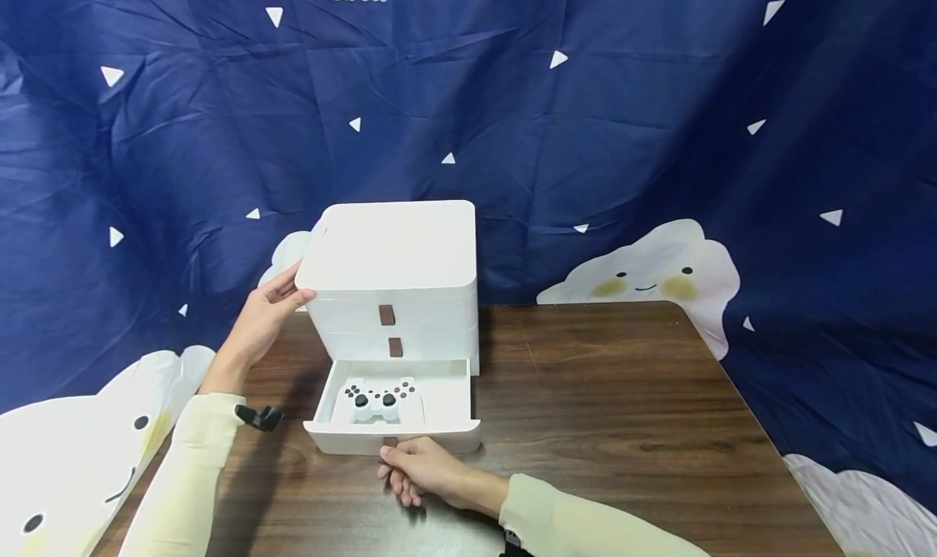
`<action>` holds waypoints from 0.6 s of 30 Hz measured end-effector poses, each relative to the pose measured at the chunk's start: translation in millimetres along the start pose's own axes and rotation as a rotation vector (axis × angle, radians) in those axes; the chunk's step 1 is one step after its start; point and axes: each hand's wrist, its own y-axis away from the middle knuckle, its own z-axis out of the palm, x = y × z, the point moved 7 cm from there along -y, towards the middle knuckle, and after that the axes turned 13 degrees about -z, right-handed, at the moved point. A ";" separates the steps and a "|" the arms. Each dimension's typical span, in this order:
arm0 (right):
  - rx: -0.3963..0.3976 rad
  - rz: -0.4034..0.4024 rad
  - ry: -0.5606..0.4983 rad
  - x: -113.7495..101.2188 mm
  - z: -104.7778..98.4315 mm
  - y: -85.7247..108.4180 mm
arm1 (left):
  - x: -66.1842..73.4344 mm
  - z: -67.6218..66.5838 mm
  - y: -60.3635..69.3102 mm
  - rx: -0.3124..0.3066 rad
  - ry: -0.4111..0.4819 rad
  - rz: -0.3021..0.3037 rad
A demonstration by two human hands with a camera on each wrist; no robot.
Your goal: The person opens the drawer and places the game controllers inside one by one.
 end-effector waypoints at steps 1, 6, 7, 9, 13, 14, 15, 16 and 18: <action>0.012 0.000 0.023 -0.4 -0.4 -0.6 | -0.3 -0.1 0.0 0.000 0.000 -0.002; 0.070 -0.007 0.079 -3.9 -3.2 -3.3 | -0.5 -0.8 0.0 0.004 -0.003 -0.007; 0.080 -0.012 0.084 -5.3 -4.2 -4.0 | -0.4 -0.9 -0.1 0.005 -0.004 -0.008; 0.092 -0.020 0.084 -7.0 -6.2 -6.2 | -0.4 -1.2 -0.3 0.008 -0.008 -0.009; 0.106 -0.044 0.118 -11.5 -11.1 -12.3 | -0.3 -1.7 -0.3 0.015 -0.014 -0.012; 0.105 -0.048 0.128 -12.0 -12.2 -14.2 | -0.1 -1.6 -0.1 0.014 -0.015 -0.012; 0.106 -0.054 0.143 -12.9 -13.4 -16.0 | 0.0 -1.5 0.1 0.014 -0.016 -0.012; 0.107 -0.062 0.158 -13.8 -14.5 -17.9 | 0.2 -1.2 0.4 0.015 -0.015 -0.013; 0.115 -0.068 0.173 -14.7 -16.8 -21.9 | 0.4 -1.0 0.8 0.012 -0.014 -0.013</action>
